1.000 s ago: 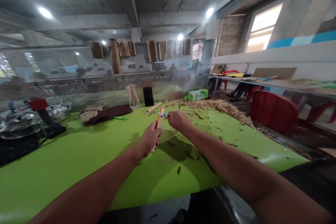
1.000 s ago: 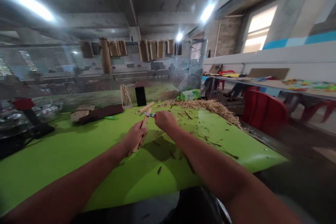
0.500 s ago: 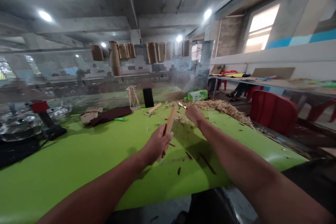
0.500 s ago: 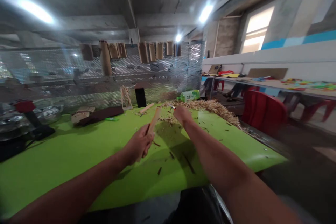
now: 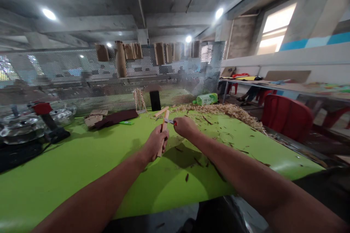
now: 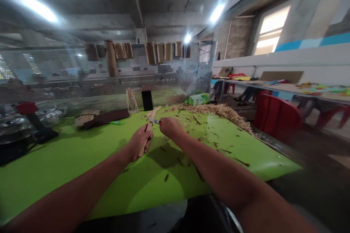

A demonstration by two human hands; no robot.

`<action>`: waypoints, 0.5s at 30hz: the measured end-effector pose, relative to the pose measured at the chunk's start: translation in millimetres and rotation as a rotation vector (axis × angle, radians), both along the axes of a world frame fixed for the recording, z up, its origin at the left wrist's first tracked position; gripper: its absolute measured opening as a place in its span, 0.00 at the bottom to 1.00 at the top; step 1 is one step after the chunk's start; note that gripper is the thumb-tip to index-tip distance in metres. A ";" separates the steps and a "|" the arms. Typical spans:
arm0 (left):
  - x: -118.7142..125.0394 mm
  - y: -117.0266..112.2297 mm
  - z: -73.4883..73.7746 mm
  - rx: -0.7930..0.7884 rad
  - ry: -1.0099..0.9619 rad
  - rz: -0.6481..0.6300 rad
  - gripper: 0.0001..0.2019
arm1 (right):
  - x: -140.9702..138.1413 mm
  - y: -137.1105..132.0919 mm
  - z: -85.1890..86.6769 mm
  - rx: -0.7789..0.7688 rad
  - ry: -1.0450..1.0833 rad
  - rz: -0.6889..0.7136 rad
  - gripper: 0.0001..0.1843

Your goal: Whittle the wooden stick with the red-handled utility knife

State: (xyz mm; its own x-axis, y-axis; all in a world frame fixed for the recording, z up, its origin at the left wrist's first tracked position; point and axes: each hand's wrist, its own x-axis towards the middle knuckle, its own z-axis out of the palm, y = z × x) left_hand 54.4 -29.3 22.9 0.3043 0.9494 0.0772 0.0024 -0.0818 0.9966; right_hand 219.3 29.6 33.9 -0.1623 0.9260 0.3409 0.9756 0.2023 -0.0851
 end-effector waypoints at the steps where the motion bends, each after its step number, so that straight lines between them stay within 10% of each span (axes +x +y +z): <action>1: -0.1 -0.5 0.2 -0.010 0.011 0.004 0.07 | 0.0 0.4 0.4 -0.002 -0.010 -0.004 0.19; 15: 7.4 -15.9 16.9 -0.071 0.061 -0.022 0.15 | 13.1 14.9 9.1 0.000 0.010 -0.144 0.19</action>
